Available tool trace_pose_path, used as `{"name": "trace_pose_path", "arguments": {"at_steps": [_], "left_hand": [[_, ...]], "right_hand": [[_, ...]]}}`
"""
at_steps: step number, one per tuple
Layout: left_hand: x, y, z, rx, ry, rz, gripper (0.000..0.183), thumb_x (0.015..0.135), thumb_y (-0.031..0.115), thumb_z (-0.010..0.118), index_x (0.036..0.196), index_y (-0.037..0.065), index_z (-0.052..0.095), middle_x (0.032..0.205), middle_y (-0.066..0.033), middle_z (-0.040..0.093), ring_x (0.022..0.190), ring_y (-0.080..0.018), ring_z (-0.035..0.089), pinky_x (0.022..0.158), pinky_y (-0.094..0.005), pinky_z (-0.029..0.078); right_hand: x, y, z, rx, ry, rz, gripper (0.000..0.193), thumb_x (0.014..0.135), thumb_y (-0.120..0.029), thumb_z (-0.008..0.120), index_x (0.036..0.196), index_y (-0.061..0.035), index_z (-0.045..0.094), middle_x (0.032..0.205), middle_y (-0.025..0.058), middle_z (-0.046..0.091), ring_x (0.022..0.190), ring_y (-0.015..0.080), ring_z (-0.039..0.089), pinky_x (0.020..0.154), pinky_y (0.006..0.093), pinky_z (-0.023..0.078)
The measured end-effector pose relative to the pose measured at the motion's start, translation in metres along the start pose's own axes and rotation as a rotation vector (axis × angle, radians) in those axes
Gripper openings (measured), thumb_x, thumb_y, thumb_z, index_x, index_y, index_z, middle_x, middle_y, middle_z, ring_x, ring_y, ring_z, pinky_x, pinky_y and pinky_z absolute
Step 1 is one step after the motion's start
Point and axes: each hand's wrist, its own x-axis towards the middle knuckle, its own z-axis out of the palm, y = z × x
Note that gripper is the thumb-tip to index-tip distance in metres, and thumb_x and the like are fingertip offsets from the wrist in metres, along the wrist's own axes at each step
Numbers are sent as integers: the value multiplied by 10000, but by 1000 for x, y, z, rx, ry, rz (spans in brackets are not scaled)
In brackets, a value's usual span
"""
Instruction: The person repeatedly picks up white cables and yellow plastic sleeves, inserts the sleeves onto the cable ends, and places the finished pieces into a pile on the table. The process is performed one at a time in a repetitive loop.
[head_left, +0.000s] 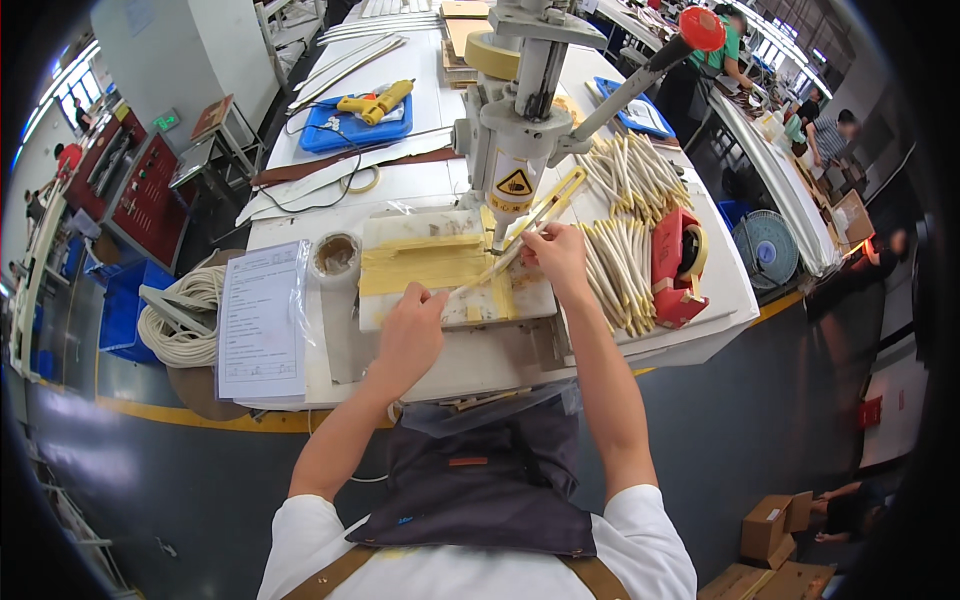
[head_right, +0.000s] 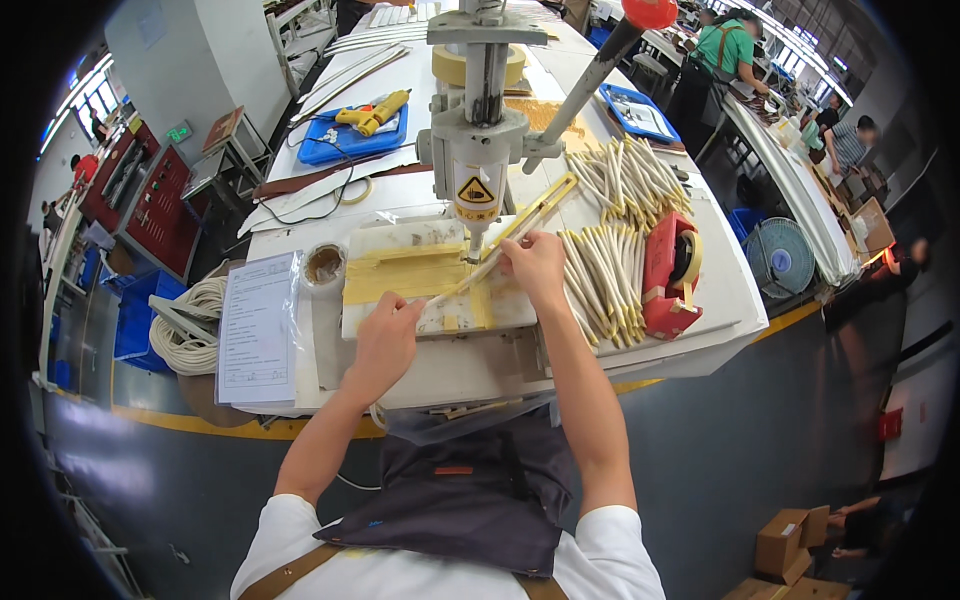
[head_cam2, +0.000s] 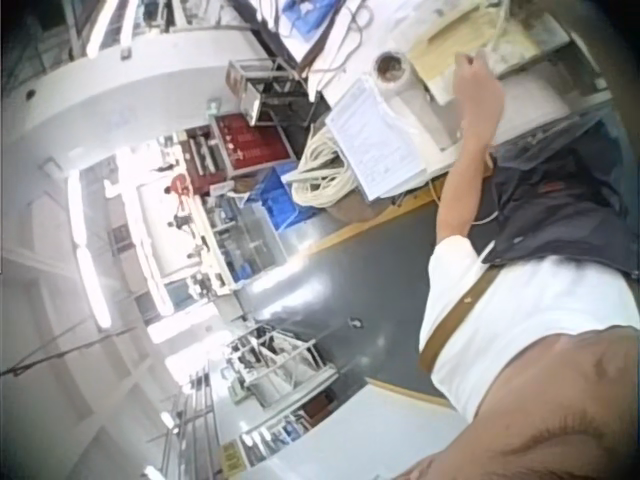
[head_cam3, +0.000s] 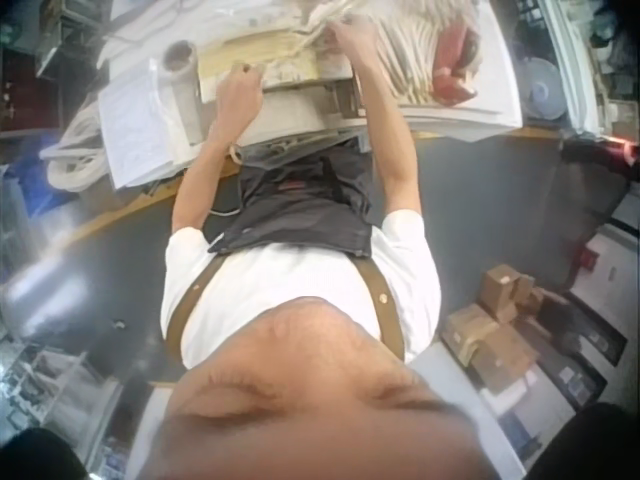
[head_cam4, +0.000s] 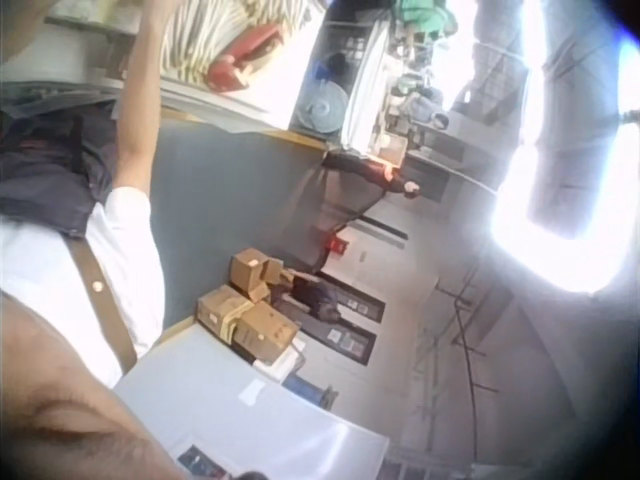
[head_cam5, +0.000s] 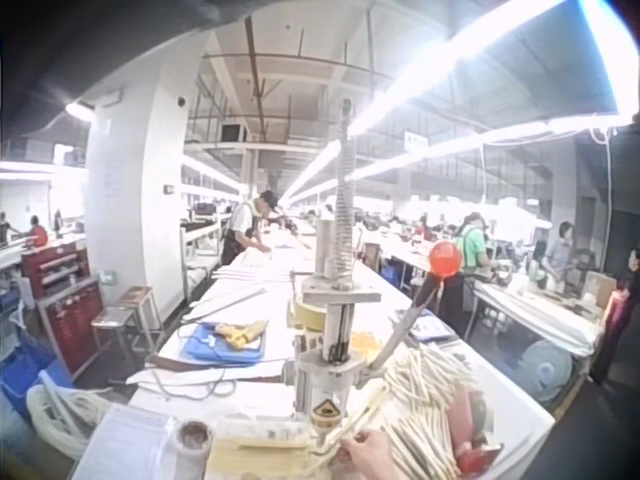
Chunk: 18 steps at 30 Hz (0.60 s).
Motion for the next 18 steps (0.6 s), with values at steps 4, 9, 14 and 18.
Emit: {"name": "trace_pose_path", "arguments": {"at_steps": [4,9,14,18], "left_hand": [[8,-3,4,13,-8,42,213,878,48,657,1079,42,729,896,-104,612,766,-310,651,638,-424,515],[9,-17,12,7,12,156,191,879,59,675,1065,50,718,880,-83,616,748,-289,652,617,-401,516],[8,-15,7,-52,-29,128,192,859,65,672,1048,46,706,857,-75,565,758,-258,635,643,-378,521],[12,-18,8,-60,8,186,180,864,62,687,1040,28,709,851,-80,560,772,-260,623,650,-372,516]], "right_hand": [[13,-1,7,-253,58,6,186,865,-112,767,947,49,722,791,133,723,664,162,699,587,301,580],[19,21,21,-831,275,-462,226,861,-166,754,867,54,702,839,229,711,756,356,708,715,449,560],[11,23,26,-1020,184,-428,196,931,-95,557,823,23,670,865,227,683,786,413,699,712,480,560],[9,14,28,-1106,206,-378,156,880,-105,583,811,-9,684,849,190,705,774,385,712,703,468,564]]}}
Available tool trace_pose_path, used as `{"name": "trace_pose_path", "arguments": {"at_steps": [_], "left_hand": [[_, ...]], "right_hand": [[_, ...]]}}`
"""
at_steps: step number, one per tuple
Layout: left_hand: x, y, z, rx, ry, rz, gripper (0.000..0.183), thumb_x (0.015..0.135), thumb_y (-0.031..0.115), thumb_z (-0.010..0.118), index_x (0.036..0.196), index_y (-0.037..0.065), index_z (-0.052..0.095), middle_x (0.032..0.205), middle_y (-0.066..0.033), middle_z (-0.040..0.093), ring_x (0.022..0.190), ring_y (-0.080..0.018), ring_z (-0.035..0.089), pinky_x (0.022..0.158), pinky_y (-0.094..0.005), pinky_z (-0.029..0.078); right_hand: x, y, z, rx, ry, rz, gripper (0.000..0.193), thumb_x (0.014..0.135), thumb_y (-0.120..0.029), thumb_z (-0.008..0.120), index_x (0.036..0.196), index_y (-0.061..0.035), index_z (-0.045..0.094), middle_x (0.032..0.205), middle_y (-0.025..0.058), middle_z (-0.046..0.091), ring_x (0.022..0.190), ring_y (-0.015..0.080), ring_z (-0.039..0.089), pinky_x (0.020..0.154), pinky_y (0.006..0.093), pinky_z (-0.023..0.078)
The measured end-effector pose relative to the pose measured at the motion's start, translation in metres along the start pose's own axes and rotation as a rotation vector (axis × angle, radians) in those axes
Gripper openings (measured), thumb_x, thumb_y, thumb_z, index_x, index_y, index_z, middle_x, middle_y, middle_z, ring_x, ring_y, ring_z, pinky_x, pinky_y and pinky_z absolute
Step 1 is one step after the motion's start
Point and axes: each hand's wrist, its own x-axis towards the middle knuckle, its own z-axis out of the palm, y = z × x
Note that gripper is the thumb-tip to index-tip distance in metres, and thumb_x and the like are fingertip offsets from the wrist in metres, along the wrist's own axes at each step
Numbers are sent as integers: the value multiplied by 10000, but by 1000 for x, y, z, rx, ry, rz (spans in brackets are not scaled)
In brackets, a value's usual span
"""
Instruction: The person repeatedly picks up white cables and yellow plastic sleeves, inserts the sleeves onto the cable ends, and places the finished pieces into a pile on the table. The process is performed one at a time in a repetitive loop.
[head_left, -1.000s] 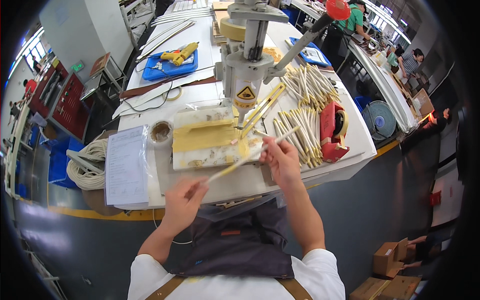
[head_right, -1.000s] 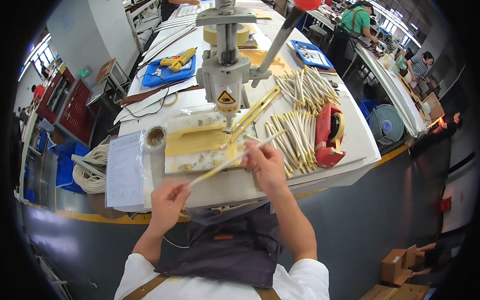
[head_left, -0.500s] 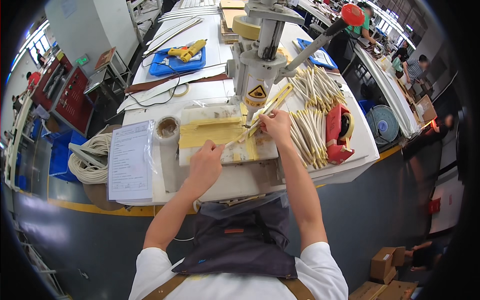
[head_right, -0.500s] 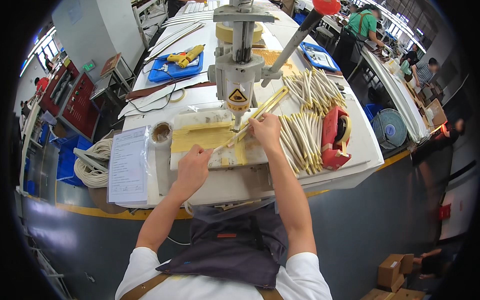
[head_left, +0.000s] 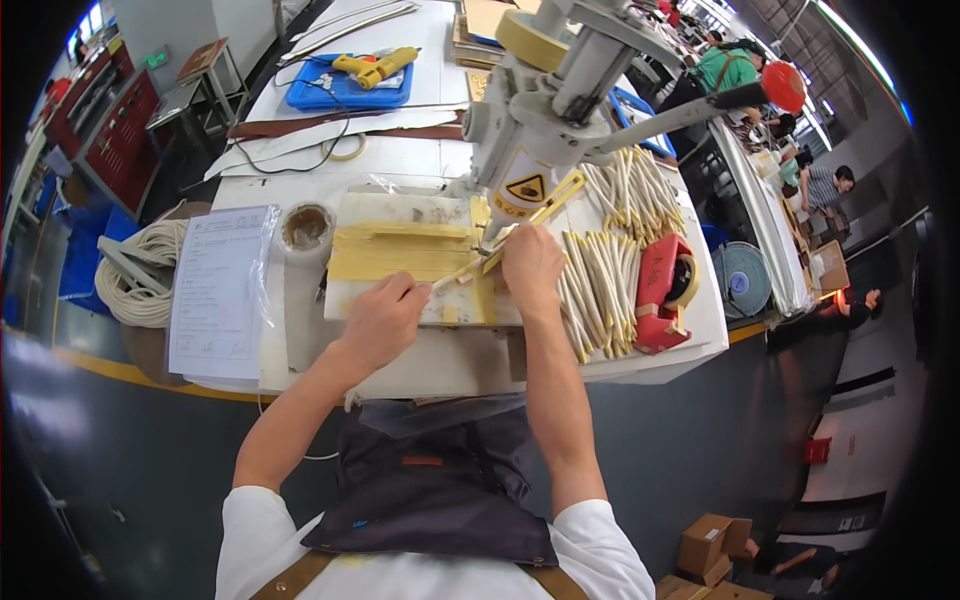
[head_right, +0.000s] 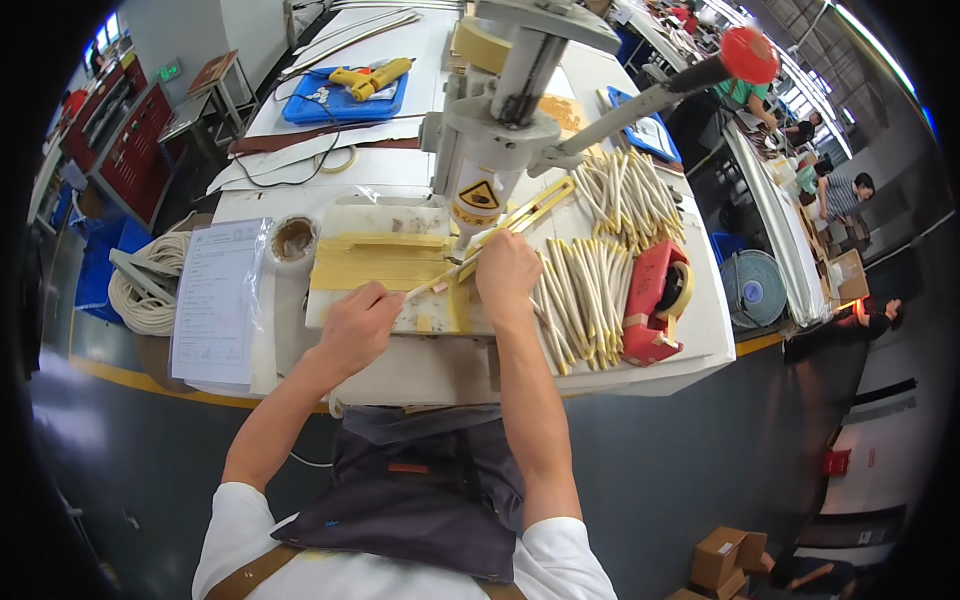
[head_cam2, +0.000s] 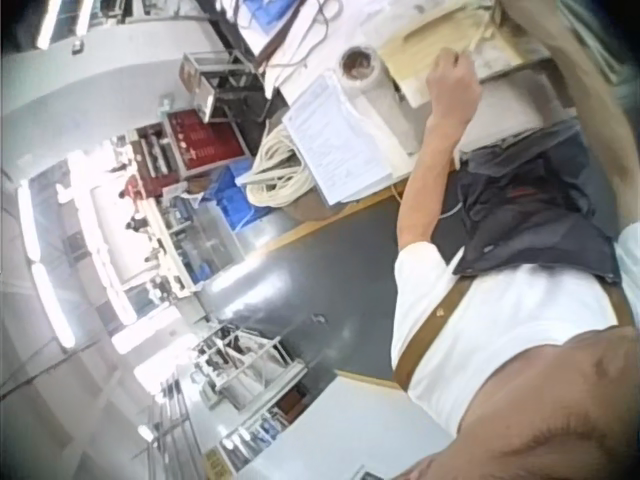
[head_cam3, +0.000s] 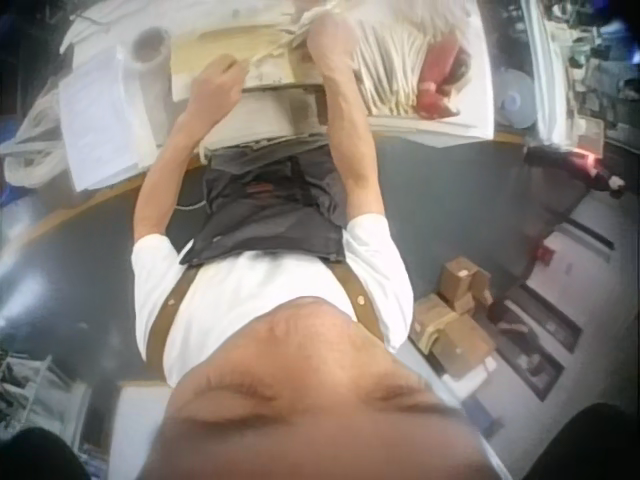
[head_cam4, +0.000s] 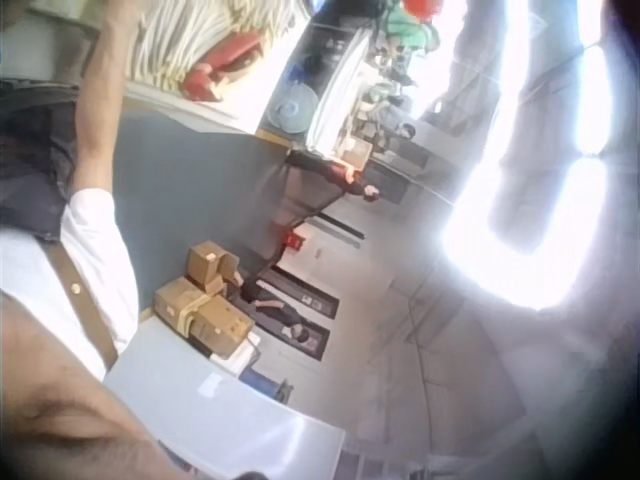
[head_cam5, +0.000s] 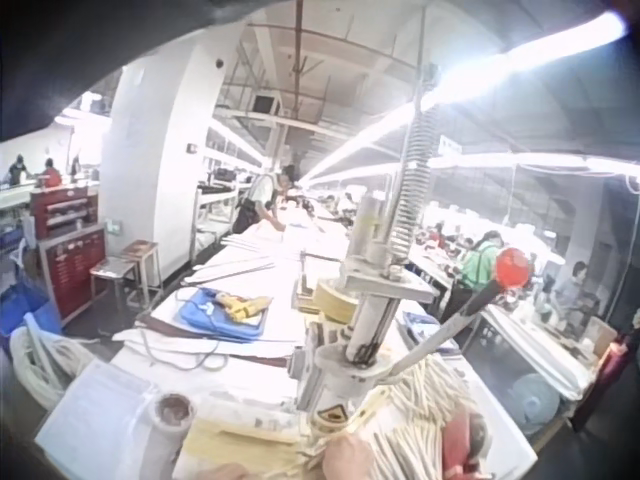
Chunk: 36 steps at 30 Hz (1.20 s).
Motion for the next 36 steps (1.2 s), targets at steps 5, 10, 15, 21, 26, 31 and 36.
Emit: {"name": "trace_pose_path", "arguments": {"at_steps": [5,10,15,21,26,31,36], "left_hand": [[4,-5,10,-132,74,-39,171,861,50,714,1029,19,727,843,-88,576,741,-268,613,655,-377,503],[8,-7,10,-230,26,-121,175,866,54,722,1035,11,736,847,-97,586,746,-275,606,658,-386,494],[13,-5,13,-216,26,-114,146,873,56,722,1009,6,742,849,-104,592,750,-279,609,666,-391,499],[15,-7,16,-237,15,-105,133,867,28,708,994,4,740,853,-106,600,769,-282,619,681,-388,509],[18,-8,18,-254,33,-87,124,857,16,705,977,0,736,856,-107,608,775,-282,624,692,-382,514],[21,-6,15,-272,14,-91,125,862,21,702,981,-4,732,854,-112,608,770,-288,624,690,-386,511],[22,-8,16,-284,8,-77,118,871,28,696,980,-4,727,850,-117,607,767,-294,623,681,-389,507]], "right_hand": [[-1,0,-2,16,-8,40,220,923,-181,562,870,-7,686,875,201,709,820,383,707,754,487,553],[1,0,-4,17,-55,61,270,942,-221,558,1001,15,676,888,210,714,848,400,701,777,506,541],[4,-2,-9,35,-111,68,277,939,-219,555,1014,22,669,866,210,715,828,406,702,770,517,535],[3,-3,-11,31,-125,72,269,930,-218,556,1001,20,659,843,210,712,804,409,703,756,518,536],[3,-6,-15,30,-141,80,278,927,-221,553,1010,25,653,843,218,714,800,411,707,752,516,537],[3,-6,-14,36,-136,88,290,927,-227,549,1031,22,654,845,220,720,803,413,709,758,519,539],[2,-4,-20,76,-142,87,301,924,-231,556,1062,9,674,845,216,720,813,412,707,768,519,540]]}}
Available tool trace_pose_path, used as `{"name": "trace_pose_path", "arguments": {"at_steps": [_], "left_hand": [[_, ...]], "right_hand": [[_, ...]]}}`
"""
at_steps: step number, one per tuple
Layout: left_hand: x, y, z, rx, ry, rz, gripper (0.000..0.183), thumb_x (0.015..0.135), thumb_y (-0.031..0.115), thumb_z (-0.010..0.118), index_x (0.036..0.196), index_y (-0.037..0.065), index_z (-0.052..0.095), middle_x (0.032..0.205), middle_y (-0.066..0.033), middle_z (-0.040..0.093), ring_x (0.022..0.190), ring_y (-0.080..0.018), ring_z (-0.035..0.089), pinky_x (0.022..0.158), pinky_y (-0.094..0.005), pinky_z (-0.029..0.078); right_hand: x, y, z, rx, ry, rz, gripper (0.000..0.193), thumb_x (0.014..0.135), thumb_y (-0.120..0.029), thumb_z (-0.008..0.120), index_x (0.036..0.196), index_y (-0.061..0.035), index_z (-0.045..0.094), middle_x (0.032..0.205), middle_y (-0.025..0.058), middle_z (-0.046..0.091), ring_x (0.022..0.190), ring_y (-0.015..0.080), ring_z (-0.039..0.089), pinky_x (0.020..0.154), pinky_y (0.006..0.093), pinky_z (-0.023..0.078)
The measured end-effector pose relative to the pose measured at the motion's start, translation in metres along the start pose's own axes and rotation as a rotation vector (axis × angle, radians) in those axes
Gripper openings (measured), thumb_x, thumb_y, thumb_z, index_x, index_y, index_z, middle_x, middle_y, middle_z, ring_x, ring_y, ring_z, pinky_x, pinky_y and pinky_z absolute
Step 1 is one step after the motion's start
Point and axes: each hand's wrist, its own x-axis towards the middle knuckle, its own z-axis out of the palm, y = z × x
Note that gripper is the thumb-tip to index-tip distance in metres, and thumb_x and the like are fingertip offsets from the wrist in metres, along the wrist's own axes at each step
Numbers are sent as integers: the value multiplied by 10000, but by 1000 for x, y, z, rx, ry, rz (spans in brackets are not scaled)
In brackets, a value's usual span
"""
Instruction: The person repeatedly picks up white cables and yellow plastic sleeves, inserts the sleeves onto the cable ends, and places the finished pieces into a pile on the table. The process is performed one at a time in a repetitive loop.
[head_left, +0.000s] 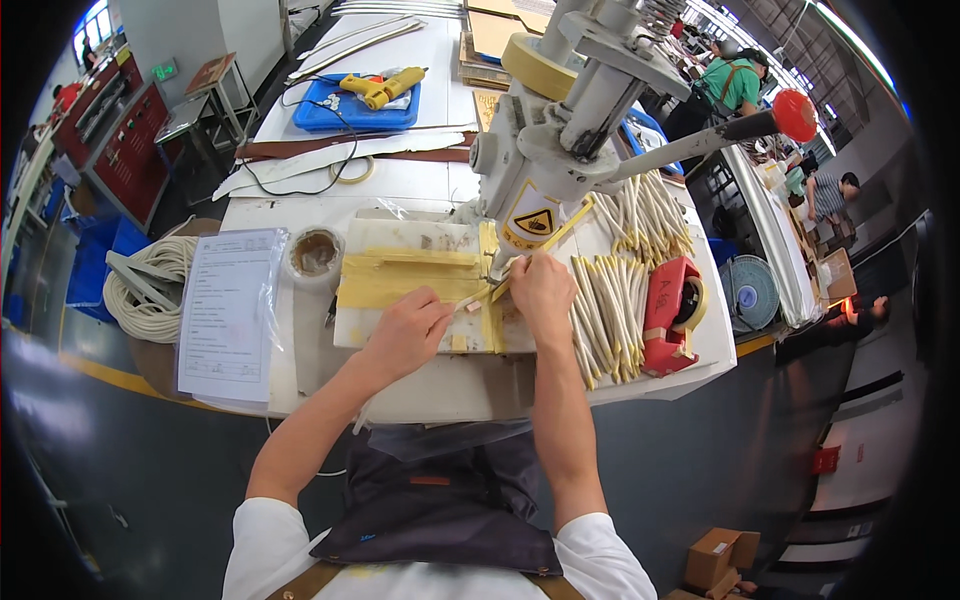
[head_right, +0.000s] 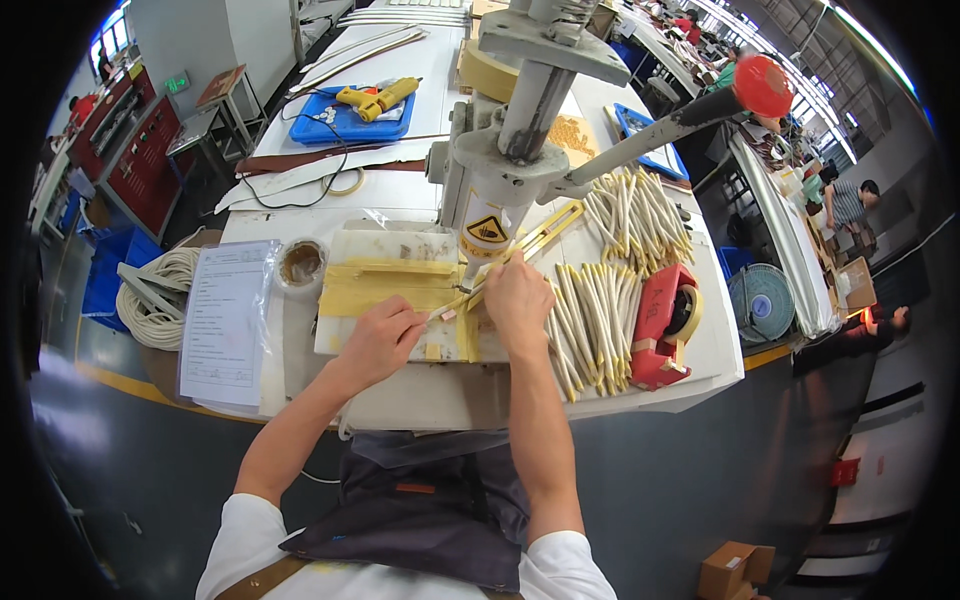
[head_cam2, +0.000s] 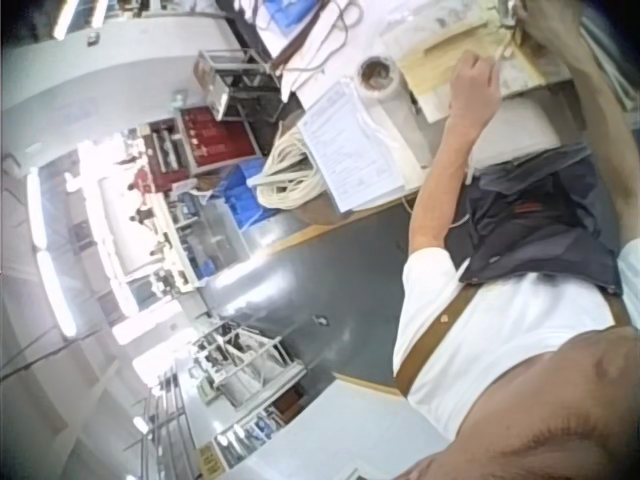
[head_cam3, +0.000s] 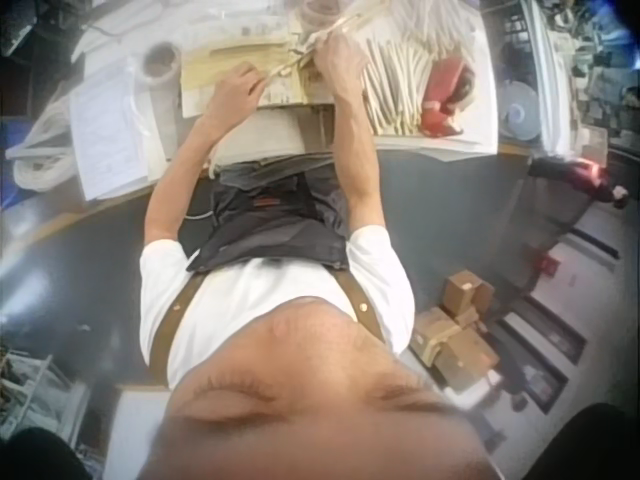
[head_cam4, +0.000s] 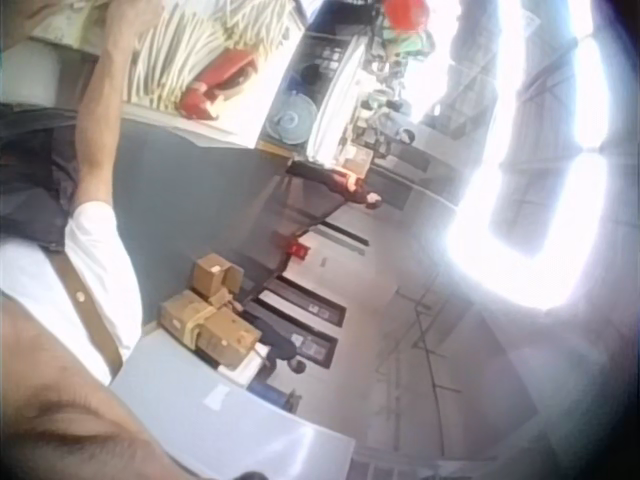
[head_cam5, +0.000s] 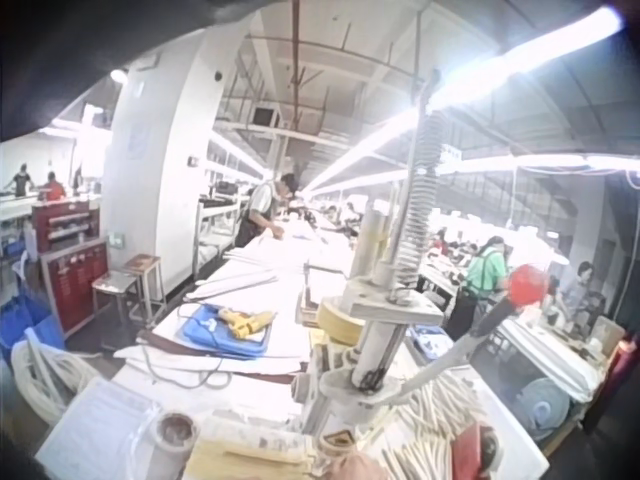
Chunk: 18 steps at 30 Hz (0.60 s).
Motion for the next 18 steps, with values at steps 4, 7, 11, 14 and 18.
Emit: {"name": "trace_pose_path", "arguments": {"at_steps": [4,7,11,14,18], "left_hand": [[2,-3,2,-11,5,4,111,878,33,692,979,-1,724,858,-121,614,766,-296,623,679,-390,505],[0,-3,4,-6,-17,-20,111,885,36,685,983,-1,722,865,-122,620,765,-300,623,679,-392,507],[-2,0,-3,24,-28,-27,115,893,38,675,990,-1,722,869,-121,621,767,-302,623,681,-385,509],[2,1,1,11,-34,-6,117,893,36,674,992,-2,722,872,-121,619,775,-296,626,688,-374,509],[-3,0,1,18,-19,-36,112,891,36,679,983,-4,727,867,-121,616,766,-287,624,683,-375,507]], "right_hand": [[9,18,-45,469,350,59,232,928,-168,612,1069,-24,726,756,142,678,651,273,649,672,416,518],[35,22,-148,1113,747,-140,316,1037,-226,523,1199,-1,675,1049,78,695,924,172,630,802,331,503],[59,-14,-291,1661,16,-735,498,1062,-345,421,1314,63,555,1177,277,631,1095,364,630,1044,447,458],[99,2,-321,1519,-206,-638,382,1047,-299,499,1009,52,645,751,68,488,664,176,442,738,344,380],[41,-12,-277,1624,-6,-826,352,1052,-289,407,827,-47,530,689,79,502,602,195,451,637,350,391]]}}
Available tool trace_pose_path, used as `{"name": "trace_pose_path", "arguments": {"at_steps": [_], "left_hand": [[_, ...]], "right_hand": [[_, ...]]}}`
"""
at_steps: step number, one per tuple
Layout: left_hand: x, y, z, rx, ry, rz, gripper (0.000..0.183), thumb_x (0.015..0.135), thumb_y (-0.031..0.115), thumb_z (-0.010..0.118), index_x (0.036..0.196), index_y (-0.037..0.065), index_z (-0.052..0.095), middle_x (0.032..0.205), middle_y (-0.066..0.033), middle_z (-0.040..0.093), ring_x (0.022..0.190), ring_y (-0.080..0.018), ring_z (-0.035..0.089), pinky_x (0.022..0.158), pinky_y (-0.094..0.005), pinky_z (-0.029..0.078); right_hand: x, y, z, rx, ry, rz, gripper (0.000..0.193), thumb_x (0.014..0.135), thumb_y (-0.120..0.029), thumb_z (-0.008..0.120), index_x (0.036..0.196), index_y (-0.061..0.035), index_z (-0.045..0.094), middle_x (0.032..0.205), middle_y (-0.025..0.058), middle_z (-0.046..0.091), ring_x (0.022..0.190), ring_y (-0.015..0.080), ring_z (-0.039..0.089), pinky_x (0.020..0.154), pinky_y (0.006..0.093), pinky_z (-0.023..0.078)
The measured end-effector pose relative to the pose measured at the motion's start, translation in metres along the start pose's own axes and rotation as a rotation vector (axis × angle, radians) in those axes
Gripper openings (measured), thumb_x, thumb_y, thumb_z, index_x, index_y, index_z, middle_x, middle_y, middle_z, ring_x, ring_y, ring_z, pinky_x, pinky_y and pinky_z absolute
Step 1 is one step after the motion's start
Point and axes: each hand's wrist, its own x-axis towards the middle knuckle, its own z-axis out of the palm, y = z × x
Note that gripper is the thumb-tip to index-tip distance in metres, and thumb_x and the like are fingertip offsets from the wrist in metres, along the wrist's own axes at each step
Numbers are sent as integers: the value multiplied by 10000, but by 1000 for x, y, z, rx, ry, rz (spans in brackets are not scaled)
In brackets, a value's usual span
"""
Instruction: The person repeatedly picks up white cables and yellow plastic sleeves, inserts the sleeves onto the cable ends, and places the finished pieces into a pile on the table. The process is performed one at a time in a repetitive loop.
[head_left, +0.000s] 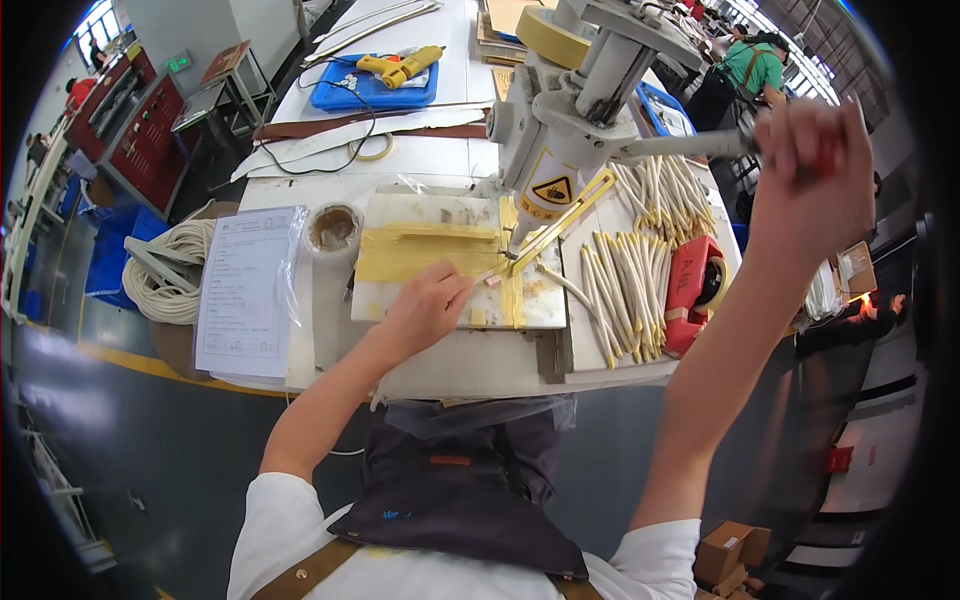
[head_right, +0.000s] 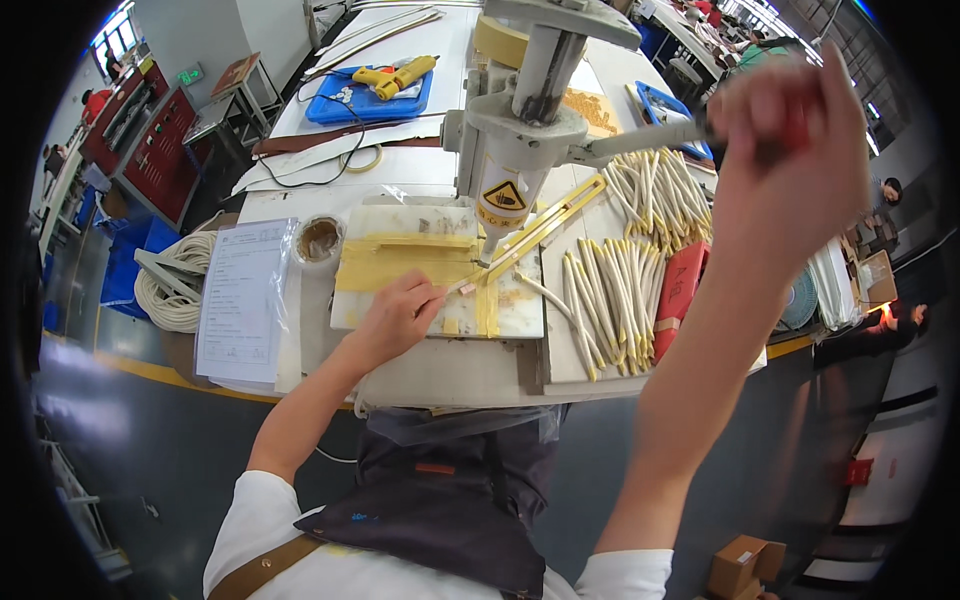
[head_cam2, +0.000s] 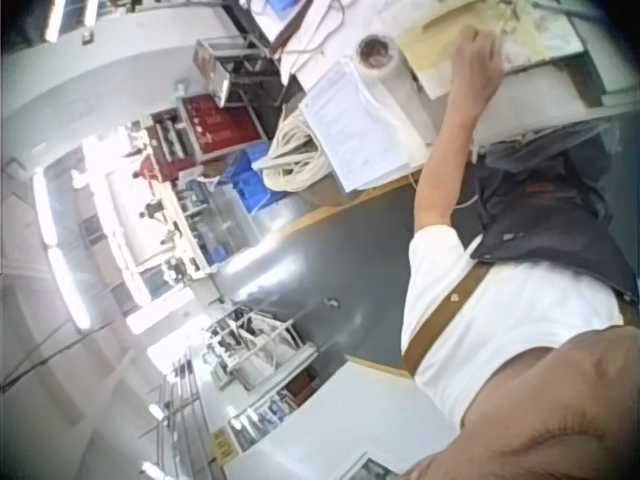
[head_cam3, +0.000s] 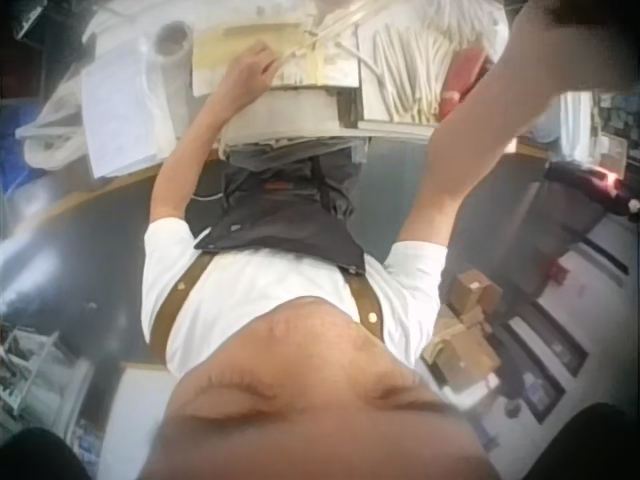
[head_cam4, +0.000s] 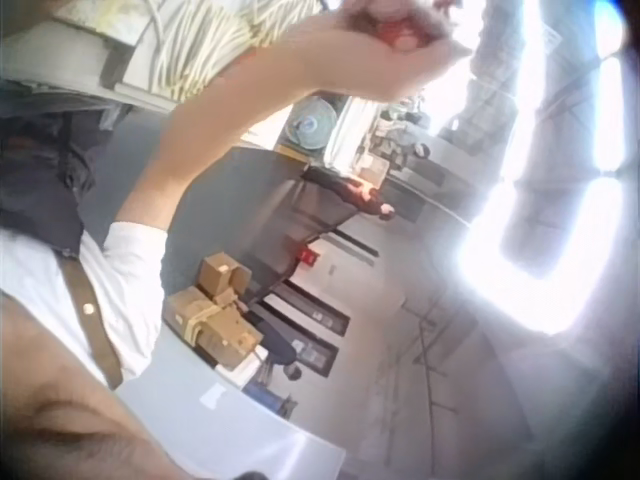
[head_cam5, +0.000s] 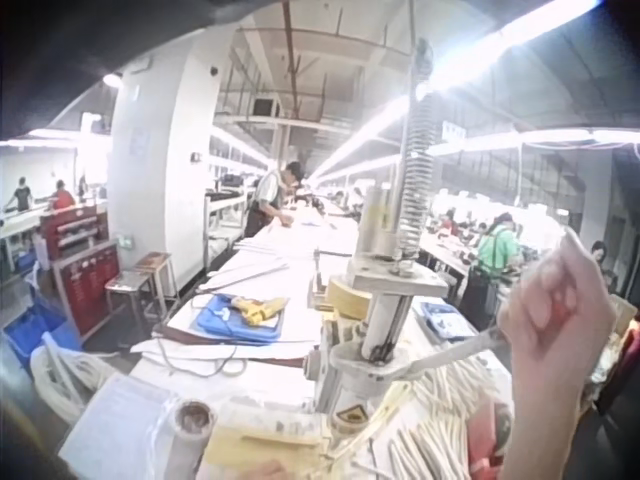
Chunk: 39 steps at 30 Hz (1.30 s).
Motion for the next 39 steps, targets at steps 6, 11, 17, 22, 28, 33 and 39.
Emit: {"name": "trace_pose_path", "arguments": {"at_steps": [6,11,17,22,28,33,39], "left_hand": [[4,-1,4,-4,36,54,109,896,38,680,980,-4,736,837,-115,617,733,-278,614,656,-369,497],[2,5,-2,-6,19,-37,121,891,47,699,996,-6,728,824,-102,614,668,-232,592,620,-343,482],[4,10,1,82,186,-137,189,861,32,721,1043,-17,707,765,-61,598,621,-133,548,577,-275,464],[-1,4,2,21,232,-232,218,822,32,744,1036,4,714,757,-58,603,600,-120,554,568,-276,480],[3,9,9,-126,281,-299,230,798,15,731,1027,-10,725,738,-44,604,595,-100,540,564,-261,468],[-6,1,3,-116,275,-294,224,825,1,728,1045,-43,718,750,12,601,624,-37,504,565,-200,433],[-3,-2,3,-208,264,-352,227,833,3,721,1055,-41,714,728,16,588,613,-40,499,563,-206,433]], "right_hand": [[-159,52,39,-325,217,-420,388,1076,-310,350,743,-126,424,638,64,478,579,198,453,730,450,434],[-146,42,31,-390,64,-403,369,1082,-293,351,765,-117,421,665,73,478,612,209,478,806,483,455],[-2,10,23,-322,255,-126,397,1041,-386,505,985,2,569,681,37,486,627,157,465,650,319,392],[24,9,35,-308,286,-12,429,1052,-415,497,1005,2,588,637,15,498,567,122,491,582,290,429],[-126,107,-21,-1261,221,89,126,821,-109,661,899,-26,715,1008,193,705,858,365,685,766,444,545],[-207,198,-5,-1290,-237,452,357,771,-102,627,1077,-154,802,1481,166,522,1355,380,461,1082,484,414],[-193,201,-2,-1378,-472,431,253,778,-161,668,988,-171,809,1498,125,514,1431,351,396,1118,501,347]]}}
